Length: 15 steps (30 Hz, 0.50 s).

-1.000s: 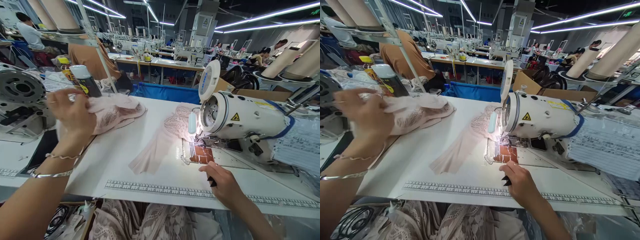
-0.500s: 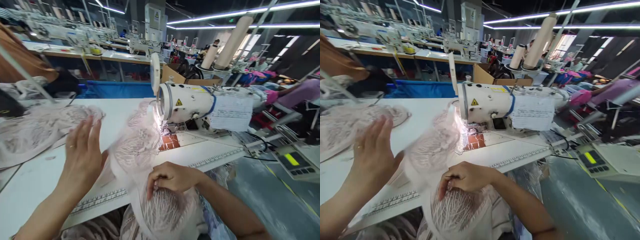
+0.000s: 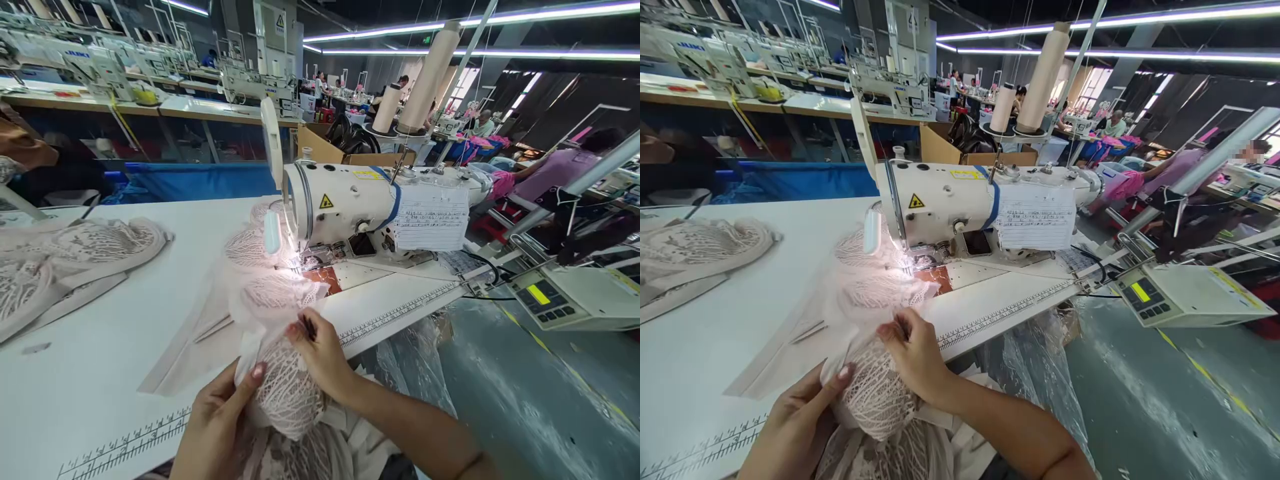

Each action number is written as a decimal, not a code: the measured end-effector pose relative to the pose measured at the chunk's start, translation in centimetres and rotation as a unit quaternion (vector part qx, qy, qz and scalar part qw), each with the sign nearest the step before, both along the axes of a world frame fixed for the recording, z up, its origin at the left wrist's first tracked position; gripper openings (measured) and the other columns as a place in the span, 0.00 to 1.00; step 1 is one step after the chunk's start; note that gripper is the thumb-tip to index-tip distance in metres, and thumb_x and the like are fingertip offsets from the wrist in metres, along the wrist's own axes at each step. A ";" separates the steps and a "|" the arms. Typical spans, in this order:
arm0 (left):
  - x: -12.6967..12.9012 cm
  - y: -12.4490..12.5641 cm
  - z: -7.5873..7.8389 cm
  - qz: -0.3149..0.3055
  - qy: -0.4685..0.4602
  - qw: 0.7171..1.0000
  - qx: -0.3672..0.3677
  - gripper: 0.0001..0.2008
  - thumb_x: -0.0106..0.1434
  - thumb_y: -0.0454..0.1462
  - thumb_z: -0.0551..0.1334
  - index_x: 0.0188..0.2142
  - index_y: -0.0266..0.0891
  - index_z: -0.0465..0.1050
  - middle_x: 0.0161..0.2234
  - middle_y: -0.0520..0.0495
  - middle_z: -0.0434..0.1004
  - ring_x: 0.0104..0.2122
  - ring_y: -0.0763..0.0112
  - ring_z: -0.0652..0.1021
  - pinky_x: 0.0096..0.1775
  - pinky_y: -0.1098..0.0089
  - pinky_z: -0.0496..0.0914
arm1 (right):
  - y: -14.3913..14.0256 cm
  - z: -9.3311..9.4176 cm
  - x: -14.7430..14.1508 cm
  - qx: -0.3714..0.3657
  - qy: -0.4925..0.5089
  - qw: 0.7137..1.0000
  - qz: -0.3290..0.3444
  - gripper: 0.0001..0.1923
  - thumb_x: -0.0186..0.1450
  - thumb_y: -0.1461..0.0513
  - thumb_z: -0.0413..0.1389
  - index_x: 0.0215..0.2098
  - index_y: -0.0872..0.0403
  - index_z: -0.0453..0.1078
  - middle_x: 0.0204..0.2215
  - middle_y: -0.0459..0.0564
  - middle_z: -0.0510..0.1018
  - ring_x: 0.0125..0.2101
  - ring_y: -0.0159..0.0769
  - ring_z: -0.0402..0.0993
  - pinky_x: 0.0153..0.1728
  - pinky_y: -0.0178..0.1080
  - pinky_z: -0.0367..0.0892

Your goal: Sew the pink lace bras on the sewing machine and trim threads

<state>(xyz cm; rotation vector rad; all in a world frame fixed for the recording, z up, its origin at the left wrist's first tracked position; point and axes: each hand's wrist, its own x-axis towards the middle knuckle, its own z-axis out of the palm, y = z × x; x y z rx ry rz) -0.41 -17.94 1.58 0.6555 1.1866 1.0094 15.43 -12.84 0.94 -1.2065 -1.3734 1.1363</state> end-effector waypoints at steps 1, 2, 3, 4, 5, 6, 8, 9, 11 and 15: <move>-0.1 0.3 0.2 -0.019 0.015 1.000 0.004 0.26 0.51 0.53 0.72 0.44 0.40 0.79 0.33 0.46 0.82 0.36 0.54 0.79 0.38 0.65 0.75 | 0.0 -0.3 -0.1 -0.002 -0.017 1.000 0.011 0.22 0.67 0.47 0.54 0.25 0.51 0.54 0.20 0.39 0.57 0.24 0.30 0.54 0.26 0.35 0.51; -0.2 0.5 0.4 -0.044 0.041 0.998 0.011 0.24 0.51 0.53 0.71 0.41 0.39 0.80 0.32 0.46 0.82 0.36 0.54 0.79 0.38 0.65 0.75 | 0.1 -0.5 -0.1 -0.003 -0.030 0.999 0.023 0.23 0.69 0.47 0.51 0.23 0.51 0.53 0.19 0.39 0.56 0.24 0.30 0.53 0.26 0.35 0.50; -0.3 0.9 0.6 -0.067 0.074 0.995 0.020 0.23 0.52 0.54 0.70 0.37 0.39 0.79 0.30 0.47 0.81 0.36 0.54 0.78 0.38 0.66 0.74 | 0.2 -0.6 0.0 -0.004 -0.037 0.999 0.033 0.24 0.69 0.47 0.49 0.23 0.51 0.52 0.19 0.40 0.55 0.24 0.30 0.53 0.27 0.36 0.50; -0.4 1.2 0.8 -0.085 0.110 0.990 0.030 0.22 0.53 0.55 0.69 0.33 0.39 0.78 0.28 0.47 0.80 0.35 0.54 0.78 0.38 0.67 0.74 | 0.2 -0.5 0.1 -0.008 -0.039 0.998 0.044 0.24 0.70 0.47 0.48 0.23 0.51 0.53 0.19 0.40 0.56 0.24 0.30 0.53 0.27 0.36 0.51; -0.5 1.5 1.0 -0.101 0.145 0.983 0.039 0.22 0.54 0.56 0.67 0.29 0.39 0.77 0.27 0.48 0.79 0.34 0.56 0.77 0.37 0.68 0.73 | 0.3 -0.5 0.3 -0.014 -0.041 0.997 0.056 0.23 0.70 0.47 0.47 0.23 0.51 0.53 0.20 0.40 0.56 0.24 0.30 0.53 0.27 0.35 0.51; -0.6 1.8 1.1 -0.117 0.177 0.976 0.046 0.23 0.55 0.57 0.66 0.26 0.39 0.74 0.25 0.49 0.77 0.33 0.57 0.76 0.36 0.69 0.72 | 0.4 -0.3 0.5 -0.022 -0.046 0.996 0.069 0.24 0.70 0.47 0.47 0.23 0.51 0.53 0.20 0.40 0.55 0.24 0.29 0.53 0.27 0.35 0.51; -0.7 2.4 1.2 -0.147 0.233 0.960 0.056 0.26 0.56 0.60 0.63 0.23 0.39 0.70 0.22 0.50 0.72 0.28 0.62 0.74 0.32 0.71 0.69 | 0.7 0.1 1.1 -0.031 -0.064 0.992 0.103 0.24 0.70 0.47 0.47 0.23 0.51 0.51 0.20 0.39 0.54 0.24 0.29 0.51 0.26 0.35 0.50; -0.8 2.6 1.2 -0.162 0.255 0.951 0.062 0.27 0.56 0.61 0.62 0.21 0.40 0.67 0.20 0.51 0.70 0.26 0.64 0.71 0.30 0.71 0.67 | 1.0 0.4 1.4 -0.032 -0.074 0.988 0.131 0.24 0.70 0.47 0.48 0.23 0.51 0.51 0.20 0.39 0.53 0.24 0.29 0.51 0.26 0.35 0.49; -1.0 2.8 0.8 -0.198 0.278 0.936 0.081 0.29 0.54 0.63 0.61 0.20 0.41 0.62 0.19 0.53 0.65 0.23 0.67 0.67 0.27 0.71 0.64 | 1.6 0.8 1.8 -0.035 -0.094 0.974 0.203 0.24 0.69 0.49 0.52 0.23 0.52 0.51 0.20 0.39 0.54 0.23 0.28 0.50 0.25 0.34 0.49; -0.8 1.9 -0.2 -0.193 0.296 0.931 0.097 0.28 0.57 0.62 0.59 0.19 0.42 0.60 0.19 0.52 0.64 0.23 0.67 0.66 0.26 0.71 0.63 | 2.3 1.1 1.5 -0.036 -0.181 0.948 0.259 0.19 0.69 0.58 0.54 0.22 0.53 0.56 0.19 0.39 0.60 0.22 0.27 0.55 0.25 0.32 0.53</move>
